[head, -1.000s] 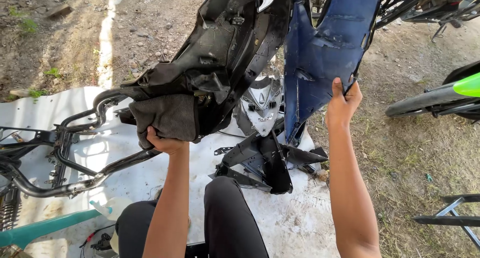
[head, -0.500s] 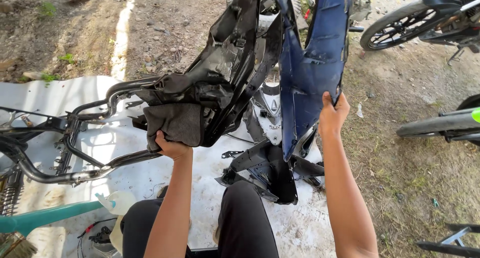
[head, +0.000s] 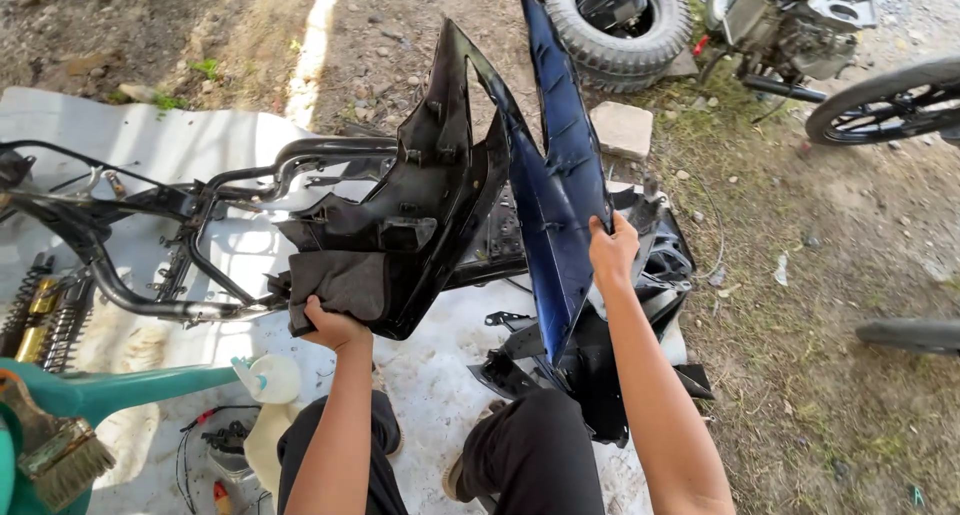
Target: The person wipes several black and blue motorcycle plastic fairings with a dark cloth. They handle the parts one by one, turning them over to clean different sides and edges while sitting on the ground.
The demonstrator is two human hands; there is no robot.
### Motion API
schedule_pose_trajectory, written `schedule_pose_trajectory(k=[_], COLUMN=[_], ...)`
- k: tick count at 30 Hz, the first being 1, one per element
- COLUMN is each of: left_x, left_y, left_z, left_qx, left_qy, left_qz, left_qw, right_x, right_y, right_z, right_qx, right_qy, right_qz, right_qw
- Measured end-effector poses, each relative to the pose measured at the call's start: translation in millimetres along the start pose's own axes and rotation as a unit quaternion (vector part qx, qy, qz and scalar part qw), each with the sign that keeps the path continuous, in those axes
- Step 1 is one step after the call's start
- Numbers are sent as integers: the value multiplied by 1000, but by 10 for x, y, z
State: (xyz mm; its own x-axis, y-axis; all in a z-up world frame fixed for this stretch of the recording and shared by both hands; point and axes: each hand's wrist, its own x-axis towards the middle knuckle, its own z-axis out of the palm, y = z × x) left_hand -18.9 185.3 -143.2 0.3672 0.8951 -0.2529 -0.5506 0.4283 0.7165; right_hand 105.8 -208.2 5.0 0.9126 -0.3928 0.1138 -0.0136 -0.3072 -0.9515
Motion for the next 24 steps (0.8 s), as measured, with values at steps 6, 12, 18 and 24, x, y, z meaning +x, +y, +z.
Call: schedule_pose_trajectory(k=[6,12,18,24], left_x=[218,95,244,313], left_y=[55,330,268,596], left_z=[-112,24,-233,-220], left_qx=[40,158,272,308], left_qy=[105,164,69,12], left_qz=[-43,-94,-3,110], left_qw=[993,969,960,945], right_x=[-5,-10,-112,-408], right_y=[119,247,578,955], right_z=[430,515,487,452], right_qx=[-80,-118,-75,-60], right_qy=[-20,-37,-113,-101], right_qz=[49,10,-6,1], right_qw=[995,992,991,993])
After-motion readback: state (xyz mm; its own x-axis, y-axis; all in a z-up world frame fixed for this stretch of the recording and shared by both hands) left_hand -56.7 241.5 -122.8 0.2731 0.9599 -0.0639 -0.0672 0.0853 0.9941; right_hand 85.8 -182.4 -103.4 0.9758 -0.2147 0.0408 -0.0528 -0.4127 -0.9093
